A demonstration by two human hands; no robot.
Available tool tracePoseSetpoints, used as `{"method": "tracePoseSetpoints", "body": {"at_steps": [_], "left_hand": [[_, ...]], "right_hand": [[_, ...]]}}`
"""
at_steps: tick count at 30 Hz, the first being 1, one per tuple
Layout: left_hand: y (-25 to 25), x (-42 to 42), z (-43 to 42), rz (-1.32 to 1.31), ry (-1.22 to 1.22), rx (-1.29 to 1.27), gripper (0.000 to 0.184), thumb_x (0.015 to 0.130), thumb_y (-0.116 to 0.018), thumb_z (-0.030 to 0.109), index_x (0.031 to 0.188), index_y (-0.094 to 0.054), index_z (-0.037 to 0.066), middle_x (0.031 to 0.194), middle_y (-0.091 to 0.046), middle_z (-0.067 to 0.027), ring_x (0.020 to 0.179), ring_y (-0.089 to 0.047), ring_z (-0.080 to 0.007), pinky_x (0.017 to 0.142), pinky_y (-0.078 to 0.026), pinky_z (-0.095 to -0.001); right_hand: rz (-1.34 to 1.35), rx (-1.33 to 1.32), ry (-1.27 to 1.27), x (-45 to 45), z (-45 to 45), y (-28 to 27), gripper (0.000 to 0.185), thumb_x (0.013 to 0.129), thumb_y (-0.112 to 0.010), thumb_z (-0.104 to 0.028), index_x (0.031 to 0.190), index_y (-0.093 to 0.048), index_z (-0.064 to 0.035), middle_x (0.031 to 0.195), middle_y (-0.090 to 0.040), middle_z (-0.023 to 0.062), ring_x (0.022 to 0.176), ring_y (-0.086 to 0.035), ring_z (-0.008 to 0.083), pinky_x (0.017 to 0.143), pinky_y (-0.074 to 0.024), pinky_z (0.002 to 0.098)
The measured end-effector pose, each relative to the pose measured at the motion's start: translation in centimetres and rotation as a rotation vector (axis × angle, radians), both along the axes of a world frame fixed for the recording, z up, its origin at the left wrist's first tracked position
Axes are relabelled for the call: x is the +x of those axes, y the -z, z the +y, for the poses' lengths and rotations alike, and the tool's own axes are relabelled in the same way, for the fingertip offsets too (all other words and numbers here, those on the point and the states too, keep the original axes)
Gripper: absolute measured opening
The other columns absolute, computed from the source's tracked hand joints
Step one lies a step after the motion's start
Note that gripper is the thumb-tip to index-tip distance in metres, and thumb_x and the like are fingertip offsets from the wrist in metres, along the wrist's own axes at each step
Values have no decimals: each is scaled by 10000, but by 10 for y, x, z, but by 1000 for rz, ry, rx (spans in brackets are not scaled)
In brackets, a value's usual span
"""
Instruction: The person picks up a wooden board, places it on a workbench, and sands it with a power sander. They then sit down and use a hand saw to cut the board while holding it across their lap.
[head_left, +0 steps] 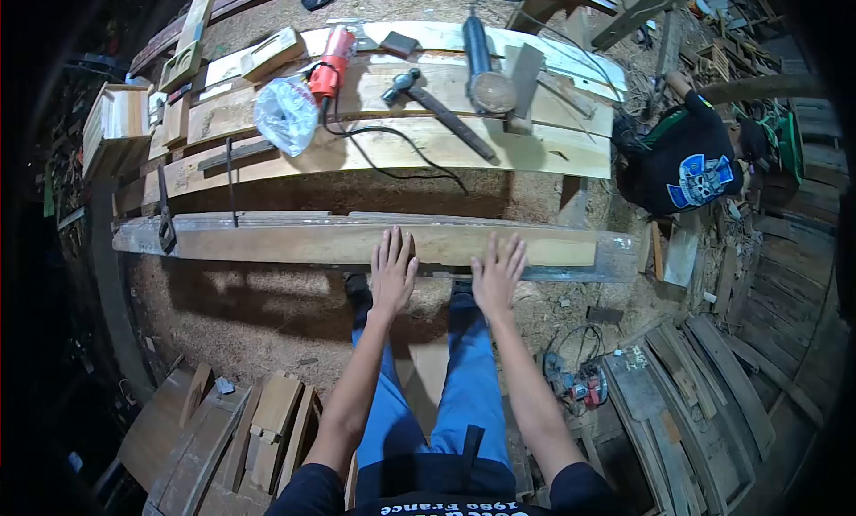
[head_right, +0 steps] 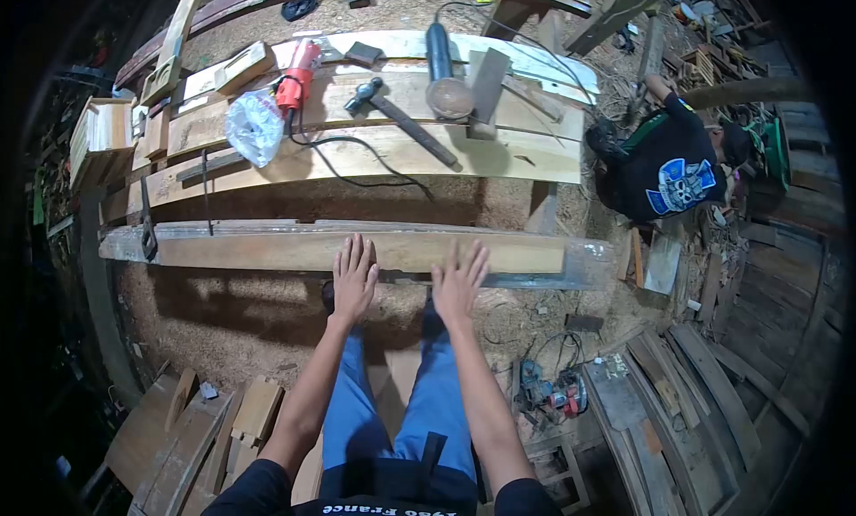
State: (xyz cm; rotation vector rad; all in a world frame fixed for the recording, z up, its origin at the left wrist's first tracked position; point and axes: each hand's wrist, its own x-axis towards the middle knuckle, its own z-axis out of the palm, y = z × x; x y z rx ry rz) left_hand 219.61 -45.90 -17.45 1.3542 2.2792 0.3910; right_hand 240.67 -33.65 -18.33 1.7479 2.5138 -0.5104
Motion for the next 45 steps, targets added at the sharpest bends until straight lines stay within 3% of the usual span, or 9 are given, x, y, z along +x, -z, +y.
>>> {"method": "tracePoseSetpoints", "body": {"at_steps": [15,17,18,19,23,27,32,41,45], "left_hand": [[0,-232,-172,189,-150,-95,550,1128,-397,338,1661,-362,208,1772,-139,-147,1633,-121,-353,1304,-90,-549],[-9,-237,-182,244,-204,22,489,1077,-521,291,1543,-525,145,1692,-340,-182,1581,-284,-342,1268,-209,-532],[-22,-235,-180,253,-262,176,392,1018,-610,233,1378,-642,81,1431,-607,-182,1370,-528,-321,1175,-316,-508],[-34,-233,-174,235,-239,201,392,1018,-610,233,1378,-642,81,1431,-607,-182,1370,-528,-321,1175,-316,-508],[-85,-216,-131,3,-403,357,311,970,-660,159,1273,-692,97,911,-707,-65,824,-635,-239,1007,-376,-443],[-101,-192,-73,-99,-288,366,183,961,-702,154,1134,-738,106,904,-714,-19,805,-628,-155,1001,-360,-392],[-108,-156,35,-155,-93,447,328,915,-790,282,1176,-709,100,1046,-726,-54,1048,-647,-237,1040,-372,-431],[-106,-101,289,-460,-196,422,393,1070,-589,306,1347,-619,29,1304,-658,-189,1252,-586,-371,1091,-422,-473],[-53,-97,367,-527,-378,426,435,1078,-578,311,1370,-593,-12,1332,-639,-248,1246,-608,-408,1082,-457,-462]], "right_hand": [[29,-17,-206,-245,-154,-12,690,1068,-516,-460,1670,-330,-178,1774,-117,160,1635,-75,383,1287,-43,621],[103,-55,-345,-262,-165,-16,648,1066,-527,-452,1629,-414,-151,1767,-176,137,1629,-140,359,1291,-63,603],[256,-136,-355,-266,-163,-20,539,1060,-572,-389,1504,-543,-84,1708,-335,124,1605,-241,323,1296,-77,585],[241,-111,-329,-265,-157,-30,539,1060,-572,-389,1504,-543,-84,1708,-335,124,1605,-241,323,1296,-77,585],[433,144,38,-245,-109,-73,225,932,-743,-214,1075,-655,-65,1415,-603,124,1464,-448,334,1258,-254,544],[478,203,207,-187,-39,-108,258,921,-772,-207,1091,-642,-63,1299,-639,136,1348,-530,346,1160,-346,517],[482,207,285,-114,59,-111,366,925,-771,-222,1235,-658,-63,1289,-644,145,1304,-553,343,1143,-380,492],[281,244,-315,-105,353,-131,448,919,-664,-63,1365,-621,-76,1396,-592,149,1380,-506,350,1170,-384,493],[219,201,-588,-145,409,-100,553,896,-655,-8,1431,-597,-137,1493,-550,122,1440,-479,328,1195,-373,480]]}}
